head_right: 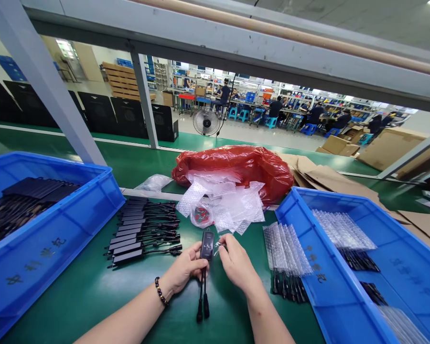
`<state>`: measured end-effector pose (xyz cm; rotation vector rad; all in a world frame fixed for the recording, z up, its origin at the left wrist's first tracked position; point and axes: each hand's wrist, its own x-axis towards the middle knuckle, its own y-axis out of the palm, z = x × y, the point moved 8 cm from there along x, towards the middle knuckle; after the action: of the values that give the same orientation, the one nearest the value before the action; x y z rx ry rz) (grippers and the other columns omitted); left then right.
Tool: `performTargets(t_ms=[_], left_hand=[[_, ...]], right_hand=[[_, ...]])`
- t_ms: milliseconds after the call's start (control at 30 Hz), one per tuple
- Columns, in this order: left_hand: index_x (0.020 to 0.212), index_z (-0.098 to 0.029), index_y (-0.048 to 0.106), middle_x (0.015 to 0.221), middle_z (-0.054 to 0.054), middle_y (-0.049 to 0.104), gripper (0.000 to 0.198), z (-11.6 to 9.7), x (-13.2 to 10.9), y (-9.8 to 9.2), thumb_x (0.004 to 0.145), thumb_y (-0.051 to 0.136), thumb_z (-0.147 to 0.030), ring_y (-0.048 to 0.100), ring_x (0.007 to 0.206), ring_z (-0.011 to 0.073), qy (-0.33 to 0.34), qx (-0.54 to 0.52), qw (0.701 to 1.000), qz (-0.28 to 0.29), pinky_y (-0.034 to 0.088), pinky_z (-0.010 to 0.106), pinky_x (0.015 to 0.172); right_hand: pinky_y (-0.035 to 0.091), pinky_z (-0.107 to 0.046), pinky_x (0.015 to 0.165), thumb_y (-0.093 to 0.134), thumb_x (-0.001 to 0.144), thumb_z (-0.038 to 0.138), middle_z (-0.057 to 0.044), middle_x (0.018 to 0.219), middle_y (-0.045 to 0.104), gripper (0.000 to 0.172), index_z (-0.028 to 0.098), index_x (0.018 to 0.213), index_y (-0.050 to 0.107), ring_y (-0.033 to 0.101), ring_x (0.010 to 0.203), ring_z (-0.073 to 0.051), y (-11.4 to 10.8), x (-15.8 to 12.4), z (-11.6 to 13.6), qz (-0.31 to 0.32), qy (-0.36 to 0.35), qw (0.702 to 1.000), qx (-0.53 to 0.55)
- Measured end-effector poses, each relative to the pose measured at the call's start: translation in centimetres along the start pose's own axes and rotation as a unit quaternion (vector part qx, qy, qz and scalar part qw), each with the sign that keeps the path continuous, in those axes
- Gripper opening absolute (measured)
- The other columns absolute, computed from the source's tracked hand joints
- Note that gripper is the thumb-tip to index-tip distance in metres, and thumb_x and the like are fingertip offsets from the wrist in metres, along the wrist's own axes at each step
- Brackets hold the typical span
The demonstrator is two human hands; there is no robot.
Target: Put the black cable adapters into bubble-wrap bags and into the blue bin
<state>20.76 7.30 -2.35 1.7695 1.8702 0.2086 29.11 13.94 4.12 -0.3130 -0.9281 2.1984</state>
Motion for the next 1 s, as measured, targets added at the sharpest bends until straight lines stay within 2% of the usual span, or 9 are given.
performTargets(t_ms=[200,367,467,633,733,900,1000], left_hand=[[0.109,-0.014,0.037,0.076,0.0,0.054,0.054,0.3,0.1,0.7,0.06,0.06,-0.014,0.054,0.052,0.01,0.016,0.055,0.998,0.019,0.04,0.019,0.043],[0.11,-0.014,0.035,0.076,0.001,0.054,0.054,0.4,0.2,0.7,0.061,0.057,-0.014,0.053,0.052,0.0096,0.027,0.074,0.997,0.017,0.04,0.018,0.042],[0.11,-0.014,0.035,0.076,0.001,0.053,0.053,0.3,0.2,0.7,0.062,0.056,-0.013,0.054,0.053,0.0095,0.035,0.085,0.996,0.015,0.04,0.018,0.042],[0.11,-0.014,0.035,0.078,0.001,0.054,0.052,0.3,0.2,0.9,0.062,0.055,-0.011,0.053,0.052,0.0082,0.037,0.089,0.995,0.02,0.039,0.017,0.042],[0.109,-0.014,0.035,0.078,0.001,0.054,0.051,0.2,0.2,0.9,0.062,0.054,-0.01,0.053,0.052,0.0082,0.038,0.089,0.995,0.021,0.039,0.017,0.042],[0.108,-0.014,0.036,0.075,-0.001,0.053,0.05,0.4,0.1,0.8,0.062,0.053,-0.008,0.053,0.053,0.0081,0.035,0.088,0.995,0.017,0.039,0.016,0.041],[0.108,-0.014,0.037,0.074,-0.001,0.052,0.05,0.4,0.1,0.9,0.062,0.054,-0.008,0.052,0.052,0.0076,0.038,0.084,0.995,0.024,0.039,0.016,0.041]], right_hand=[[0.032,-0.024,0.061,0.025,0.091,0.028,-0.003,0.069,0.049,0.03,0.015,0.072,0.044,0.044,0.063,-0.011,-0.5,0.0,0.0,-0.105,-0.04,0.984,-0.14],[0.029,-0.023,0.056,0.03,0.091,0.025,-0.001,0.061,0.047,0.031,0.015,0.065,0.045,0.041,0.054,-0.009,-0.6,-0.2,0.8,-0.179,-0.109,0.955,-0.21],[0.028,-0.023,0.055,0.032,0.09,0.023,-0.001,0.06,0.047,0.031,0.015,0.064,0.045,0.041,0.053,-0.009,-0.6,-0.3,1.1,-0.203,-0.135,0.942,-0.231],[0.029,-0.023,0.055,0.031,0.091,0.023,-0.001,0.06,0.047,0.031,0.015,0.064,0.046,0.042,0.053,-0.009,-0.4,-0.3,1.1,-0.202,-0.134,0.941,-0.237],[0.029,-0.023,0.055,0.029,0.091,0.026,-0.001,0.061,0.048,0.032,0.015,0.064,0.045,0.042,0.053,-0.009,-0.3,-0.2,0.8,-0.182,-0.115,0.951,-0.221],[0.029,-0.022,0.054,0.027,0.091,0.034,0.0,0.061,0.047,0.035,0.015,0.063,0.04,0.041,0.055,-0.009,0.2,0.5,-0.8,-0.089,-0.022,0.99,-0.108],[0.028,-0.021,0.054,0.027,0.09,0.04,0.0,0.059,0.046,0.038,0.015,0.063,0.037,0.04,0.055,-0.009,0.8,0.9,-1.6,-0.045,0.015,0.998,-0.044]])
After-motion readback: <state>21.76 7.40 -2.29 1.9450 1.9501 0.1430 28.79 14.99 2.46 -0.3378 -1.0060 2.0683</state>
